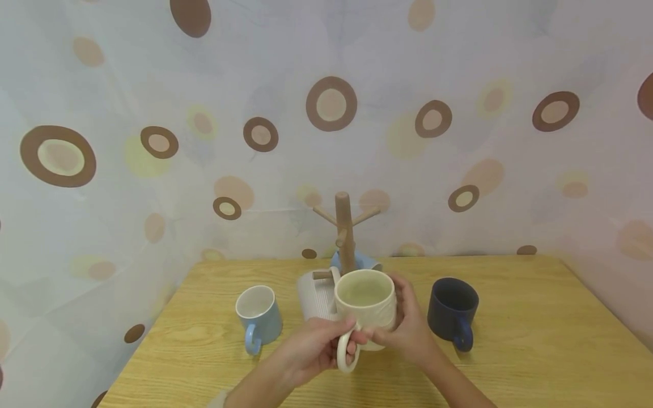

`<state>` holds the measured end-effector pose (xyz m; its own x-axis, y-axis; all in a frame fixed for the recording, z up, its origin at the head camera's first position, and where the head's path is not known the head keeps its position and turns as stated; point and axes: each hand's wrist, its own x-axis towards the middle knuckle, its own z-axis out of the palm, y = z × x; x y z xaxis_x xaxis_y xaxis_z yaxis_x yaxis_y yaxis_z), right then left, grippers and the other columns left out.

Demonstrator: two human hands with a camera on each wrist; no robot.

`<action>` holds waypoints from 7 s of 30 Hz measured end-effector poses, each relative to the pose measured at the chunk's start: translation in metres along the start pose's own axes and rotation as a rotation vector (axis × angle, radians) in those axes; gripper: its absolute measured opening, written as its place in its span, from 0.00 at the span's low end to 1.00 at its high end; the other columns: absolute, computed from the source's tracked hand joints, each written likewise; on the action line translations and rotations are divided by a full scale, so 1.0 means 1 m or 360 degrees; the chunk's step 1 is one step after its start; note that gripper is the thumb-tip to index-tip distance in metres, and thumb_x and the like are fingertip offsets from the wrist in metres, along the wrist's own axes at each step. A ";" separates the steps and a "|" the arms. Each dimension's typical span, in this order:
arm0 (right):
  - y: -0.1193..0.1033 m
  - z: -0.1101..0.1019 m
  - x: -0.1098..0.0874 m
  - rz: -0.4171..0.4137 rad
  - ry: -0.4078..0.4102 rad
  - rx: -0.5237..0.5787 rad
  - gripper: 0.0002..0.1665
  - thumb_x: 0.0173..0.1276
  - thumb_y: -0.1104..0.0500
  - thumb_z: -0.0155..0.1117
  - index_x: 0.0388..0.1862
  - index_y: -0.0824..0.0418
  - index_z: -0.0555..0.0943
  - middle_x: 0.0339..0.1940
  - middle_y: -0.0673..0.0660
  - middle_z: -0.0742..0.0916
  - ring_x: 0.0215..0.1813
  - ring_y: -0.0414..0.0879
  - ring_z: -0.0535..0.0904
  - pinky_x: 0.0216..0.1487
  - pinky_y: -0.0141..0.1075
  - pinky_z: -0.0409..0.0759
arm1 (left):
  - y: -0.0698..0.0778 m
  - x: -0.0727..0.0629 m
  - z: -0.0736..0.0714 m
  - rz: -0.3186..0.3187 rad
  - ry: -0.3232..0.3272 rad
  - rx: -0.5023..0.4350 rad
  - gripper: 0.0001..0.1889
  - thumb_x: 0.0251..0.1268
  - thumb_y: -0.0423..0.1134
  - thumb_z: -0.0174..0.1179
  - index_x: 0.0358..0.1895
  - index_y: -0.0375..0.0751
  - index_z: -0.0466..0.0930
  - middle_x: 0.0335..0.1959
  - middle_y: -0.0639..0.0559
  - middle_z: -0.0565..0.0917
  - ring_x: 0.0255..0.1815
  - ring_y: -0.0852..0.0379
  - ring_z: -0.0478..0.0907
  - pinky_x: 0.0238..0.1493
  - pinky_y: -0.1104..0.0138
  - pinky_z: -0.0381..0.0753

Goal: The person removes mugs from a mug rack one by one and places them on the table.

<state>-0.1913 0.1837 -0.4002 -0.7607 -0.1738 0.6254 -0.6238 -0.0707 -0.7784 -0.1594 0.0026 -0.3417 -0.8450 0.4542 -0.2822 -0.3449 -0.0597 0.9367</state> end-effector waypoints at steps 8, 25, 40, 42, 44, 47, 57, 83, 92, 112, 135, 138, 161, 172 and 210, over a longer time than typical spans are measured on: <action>-0.001 -0.001 0.000 0.0002 -0.0113 -0.0262 0.55 0.39 0.79 0.69 0.67 0.70 0.54 0.58 0.44 0.75 0.57 0.33 0.71 0.56 0.19 0.65 | -0.008 -0.007 -0.001 0.0087 0.0118 0.0124 0.21 0.66 0.46 0.53 0.39 0.25 0.81 0.16 0.61 0.76 0.23 0.66 0.73 0.28 0.75 0.73; 0.010 -0.015 0.008 -0.0127 0.0133 -0.0585 0.36 0.57 0.58 0.68 0.59 0.75 0.67 0.52 0.38 0.79 0.47 0.29 0.75 0.44 0.21 0.72 | -0.019 -0.021 -0.016 0.0274 0.0196 0.0062 0.24 0.67 0.44 0.52 0.39 0.17 0.77 0.16 0.60 0.75 0.22 0.66 0.71 0.28 0.75 0.73; 0.041 -0.024 0.026 -0.0855 0.0086 -0.1989 0.34 0.73 0.40 0.39 0.42 0.71 0.77 0.38 0.67 0.81 0.38 0.61 0.78 0.35 0.56 0.77 | -0.024 -0.033 -0.042 0.0301 0.0232 0.0024 0.25 0.68 0.42 0.51 0.41 0.13 0.74 0.13 0.63 0.75 0.22 0.67 0.70 0.28 0.76 0.72; 0.044 -0.023 0.028 -0.0917 0.0101 -0.2061 0.33 0.74 0.42 0.38 0.41 0.70 0.77 0.36 0.66 0.81 0.36 0.61 0.78 0.33 0.56 0.77 | -0.024 -0.034 -0.044 0.0308 0.0239 0.0030 0.25 0.68 0.42 0.51 0.40 0.13 0.74 0.13 0.63 0.75 0.22 0.67 0.70 0.28 0.76 0.72; 0.044 -0.022 0.030 -0.0931 0.0086 -0.2091 0.30 0.75 0.45 0.37 0.39 0.70 0.76 0.34 0.65 0.80 0.35 0.61 0.78 0.34 0.55 0.77 | -0.024 -0.036 -0.046 0.0312 0.0242 0.0031 0.24 0.67 0.42 0.51 0.40 0.13 0.74 0.13 0.64 0.76 0.23 0.67 0.70 0.28 0.76 0.72; 0.042 -0.020 0.033 -0.0922 0.0037 -0.2095 0.29 0.76 0.48 0.36 0.36 0.69 0.76 0.31 0.63 0.79 0.33 0.58 0.77 0.33 0.52 0.77 | -0.024 -0.038 -0.050 0.0323 0.0253 0.0032 0.24 0.68 0.42 0.51 0.40 0.13 0.74 0.13 0.64 0.76 0.23 0.67 0.70 0.28 0.76 0.72; 0.039 -0.017 0.039 -0.1011 0.0009 -0.2106 0.26 0.77 0.55 0.32 0.31 0.68 0.74 0.27 0.62 0.76 0.29 0.56 0.75 0.28 0.49 0.76 | -0.022 -0.046 -0.061 0.0343 0.0348 0.0034 0.23 0.68 0.40 0.50 0.39 0.14 0.75 0.13 0.64 0.75 0.22 0.68 0.71 0.29 0.75 0.72; 0.044 -0.022 0.038 -0.1086 -0.0007 -0.2074 0.27 0.77 0.61 0.26 0.32 0.69 0.74 0.28 0.63 0.76 0.31 0.57 0.75 0.31 0.47 0.77 | -0.013 -0.063 -0.097 0.0401 0.0659 0.0109 0.16 0.68 0.44 0.51 0.28 0.37 0.81 0.14 0.63 0.75 0.22 0.66 0.71 0.35 0.72 0.74; 0.045 -0.021 0.038 -0.1089 -0.0024 -0.2056 0.26 0.77 0.63 0.26 0.33 0.69 0.74 0.29 0.62 0.76 0.31 0.56 0.75 0.30 0.45 0.77 | -0.012 -0.068 -0.113 0.0382 0.0761 0.0155 0.17 0.67 0.44 0.51 0.29 0.35 0.81 0.14 0.62 0.75 0.22 0.65 0.70 0.36 0.71 0.74; 0.045 -0.023 0.035 -0.1100 -0.0036 -0.2069 0.23 0.76 0.67 0.30 0.34 0.71 0.76 0.30 0.64 0.77 0.33 0.57 0.75 0.32 0.46 0.78 | -0.023 -0.075 -0.152 0.0385 0.1005 0.0221 0.17 0.69 0.41 0.49 0.25 0.39 0.81 0.14 0.60 0.74 0.23 0.65 0.70 0.34 0.73 0.74; 0.044 -0.020 0.037 -0.1090 -0.0020 -0.2127 0.26 0.76 0.65 0.27 0.34 0.70 0.76 0.30 0.62 0.77 0.33 0.55 0.75 0.32 0.43 0.77 | -0.031 -0.076 -0.198 0.0462 0.1145 0.0192 0.20 0.70 0.41 0.49 0.18 0.53 0.81 0.14 0.64 0.78 0.20 0.68 0.72 0.32 0.76 0.75; 0.045 -0.020 0.036 -0.1080 -0.0023 -0.2126 0.25 0.76 0.65 0.27 0.34 0.70 0.75 0.29 0.62 0.76 0.33 0.55 0.74 0.31 0.43 0.77 | -0.034 -0.074 -0.203 0.0454 0.1172 0.0219 0.19 0.70 0.41 0.49 0.18 0.52 0.81 0.15 0.64 0.78 0.20 0.68 0.72 0.32 0.76 0.75; 0.045 -0.019 0.035 -0.1015 -0.0022 -0.2106 0.23 0.77 0.63 0.30 0.34 0.69 0.74 0.29 0.60 0.76 0.32 0.53 0.74 0.30 0.40 0.77 | -0.064 -0.054 -0.240 0.0380 0.1107 0.0382 0.18 0.71 0.40 0.47 0.28 0.34 0.83 0.15 0.61 0.77 0.21 0.66 0.72 0.31 0.75 0.74; 0.047 -0.018 0.036 -0.1026 0.0020 -0.2019 0.26 0.77 0.62 0.28 0.34 0.70 0.76 0.29 0.61 0.77 0.32 0.53 0.74 0.30 0.41 0.77 | -0.070 -0.046 -0.248 0.0301 0.1119 0.0336 0.17 0.70 0.38 0.47 0.29 0.34 0.83 0.17 0.60 0.77 0.22 0.67 0.72 0.31 0.76 0.75; 0.040 -0.013 0.035 -0.0978 0.0021 -0.2021 0.24 0.77 0.63 0.30 0.34 0.69 0.75 0.29 0.61 0.76 0.32 0.52 0.73 0.31 0.41 0.76 | -0.083 -0.042 -0.257 0.0207 0.1067 0.0436 0.19 0.72 0.37 0.44 0.39 0.21 0.78 0.22 0.56 0.79 0.25 0.66 0.72 0.31 0.75 0.75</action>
<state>-0.2450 0.1877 -0.4086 -0.3093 -0.4298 0.8483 -0.5813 0.7914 0.1890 -0.2005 -0.2402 -0.4607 -0.9708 -0.1880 -0.1492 -0.1847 0.1880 0.9646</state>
